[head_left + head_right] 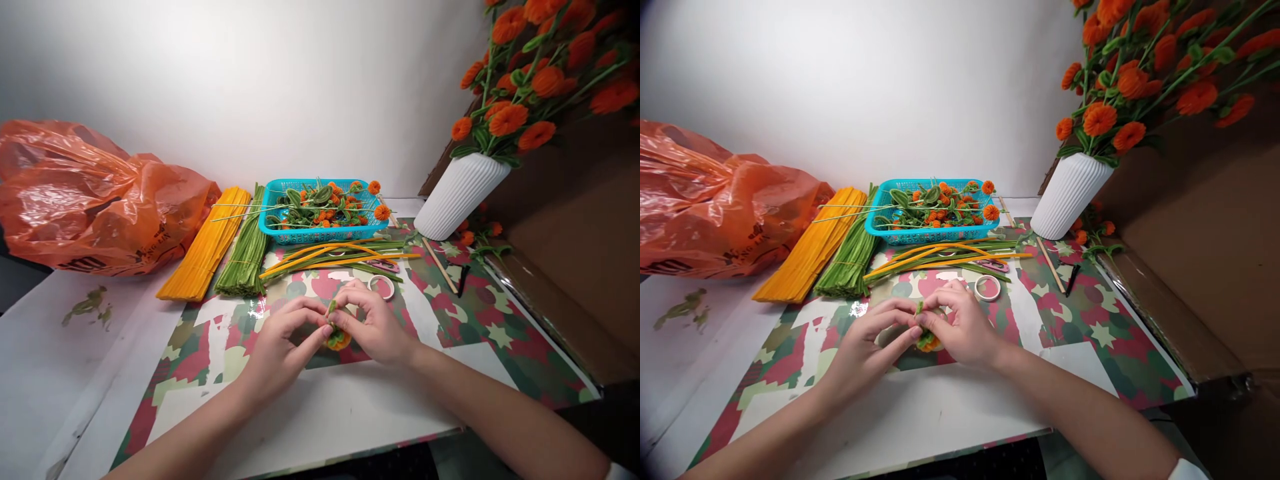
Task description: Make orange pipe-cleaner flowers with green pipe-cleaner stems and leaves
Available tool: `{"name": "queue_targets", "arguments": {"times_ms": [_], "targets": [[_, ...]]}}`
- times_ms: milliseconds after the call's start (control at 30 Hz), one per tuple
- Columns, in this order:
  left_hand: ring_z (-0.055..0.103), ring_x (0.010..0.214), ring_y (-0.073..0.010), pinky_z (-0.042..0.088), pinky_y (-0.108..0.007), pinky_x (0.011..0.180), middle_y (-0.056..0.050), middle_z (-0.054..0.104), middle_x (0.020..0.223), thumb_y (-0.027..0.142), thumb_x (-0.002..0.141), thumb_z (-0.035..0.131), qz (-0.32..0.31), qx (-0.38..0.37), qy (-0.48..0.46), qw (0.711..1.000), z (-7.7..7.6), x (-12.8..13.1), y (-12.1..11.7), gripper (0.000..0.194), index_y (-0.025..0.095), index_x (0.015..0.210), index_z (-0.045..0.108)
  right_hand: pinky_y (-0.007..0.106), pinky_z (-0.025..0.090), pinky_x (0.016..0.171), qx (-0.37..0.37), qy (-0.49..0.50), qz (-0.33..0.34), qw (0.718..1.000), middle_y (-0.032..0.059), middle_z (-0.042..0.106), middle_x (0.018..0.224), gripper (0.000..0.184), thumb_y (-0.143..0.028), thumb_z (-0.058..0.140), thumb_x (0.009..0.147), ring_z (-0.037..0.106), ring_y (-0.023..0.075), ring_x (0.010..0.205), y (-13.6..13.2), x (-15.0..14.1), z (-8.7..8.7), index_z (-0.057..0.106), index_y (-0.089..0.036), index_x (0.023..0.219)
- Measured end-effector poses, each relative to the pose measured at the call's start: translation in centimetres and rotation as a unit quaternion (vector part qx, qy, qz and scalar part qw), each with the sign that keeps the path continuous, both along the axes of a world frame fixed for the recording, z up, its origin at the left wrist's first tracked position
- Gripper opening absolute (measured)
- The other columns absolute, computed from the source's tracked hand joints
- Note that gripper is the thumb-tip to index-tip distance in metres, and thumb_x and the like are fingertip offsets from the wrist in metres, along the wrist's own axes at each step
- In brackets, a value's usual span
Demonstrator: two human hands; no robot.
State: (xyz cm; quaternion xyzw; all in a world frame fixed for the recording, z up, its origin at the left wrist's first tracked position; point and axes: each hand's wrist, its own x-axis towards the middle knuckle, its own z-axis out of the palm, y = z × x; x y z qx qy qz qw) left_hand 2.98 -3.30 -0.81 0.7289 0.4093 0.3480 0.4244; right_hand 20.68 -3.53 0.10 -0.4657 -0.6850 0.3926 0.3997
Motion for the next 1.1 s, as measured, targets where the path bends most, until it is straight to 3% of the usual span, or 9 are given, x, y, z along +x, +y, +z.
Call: {"name": "queue_targets", "arguments": {"times_ms": [267,433,533,667,833,1000,1100], "targets": [[0.057,0.093,-0.0187,0.046,-0.027,0.078,-0.006,0.061,0.097,0.022,0.087,0.054,-0.007,0.006,-0.006,1.000,-0.2,0.3,-0.2,0.010,0.019,0.083,0.063,0.032,0.039,0.075,-0.042,0.034,-0.022,0.998,0.0014,0.055,0.077,0.012,-0.021,0.058,0.083,0.049,0.0181,0.084,-0.2,-0.3,-0.2,0.060,-0.020,0.071],[0.056,0.087,-0.0165,0.045,-0.025,0.075,-0.005,0.058,0.094,0.025,0.087,0.054,-0.047,-0.077,-0.064,0.994,0.1,0.4,-0.1,0.012,0.018,0.079,0.061,0.033,0.039,0.076,-0.036,0.038,-0.023,0.998,0.0003,0.054,0.073,0.014,-0.019,0.058,0.083,0.050,0.0181,0.084,-0.1,-0.4,-0.3,0.059,-0.020,0.069],[0.054,0.089,-0.0169,0.045,-0.025,0.076,-0.005,0.057,0.092,0.029,0.088,0.055,-0.078,-0.165,-0.107,0.977,0.1,0.4,-0.1,0.017,0.018,0.076,0.060,0.032,0.040,0.077,-0.030,0.039,-0.026,0.998,0.0001,0.055,0.074,0.013,-0.018,0.059,0.082,0.052,0.0175,0.084,-0.1,-0.6,-0.4,0.060,-0.020,0.070],[0.056,0.093,-0.0182,0.046,-0.028,0.079,-0.004,0.059,0.096,0.033,0.087,0.056,-0.105,-0.282,-0.164,0.939,-0.3,0.4,-0.3,0.016,0.020,0.091,0.063,0.032,0.041,0.076,-0.029,0.034,-0.020,0.999,0.0006,0.056,0.074,0.013,-0.019,0.059,0.083,0.052,0.0172,0.083,-0.3,-0.8,-0.4,0.060,-0.020,0.070],[0.053,0.100,-0.0209,0.043,-0.032,0.086,-0.007,0.059,0.105,0.034,0.085,0.054,-0.132,-0.317,-0.187,0.920,-0.9,0.1,-0.3,0.019,0.019,0.090,0.066,0.035,0.042,0.079,0.013,-0.007,0.020,1.000,0.0019,0.061,0.075,0.014,-0.020,0.062,0.082,0.051,0.0185,0.085,0.1,0.1,0.6,0.063,-0.020,0.069],[0.052,0.085,-0.0187,0.042,-0.031,0.079,-0.006,0.058,0.086,0.031,0.078,0.054,-0.129,-0.379,-0.172,0.900,-0.5,-0.2,0.0,0.018,0.017,0.081,0.065,0.037,0.042,0.081,0.048,-0.028,0.098,0.994,0.0026,0.066,0.072,0.010,-0.021,0.062,0.085,0.051,0.0203,0.087,0.8,1.3,1.0,0.072,-0.023,0.082],[0.053,0.086,-0.0195,0.041,-0.032,0.082,-0.007,0.058,0.086,0.034,0.076,0.054,-0.162,-0.415,-0.190,0.875,-0.3,-0.3,0.0,0.019,0.016,0.073,0.061,0.038,0.041,0.082,0.050,-0.032,0.109,0.992,0.0023,0.065,0.067,0.010,-0.021,0.063,0.085,0.050,0.0199,0.083,0.9,1.5,0.8,0.073,-0.023,0.084]]}}
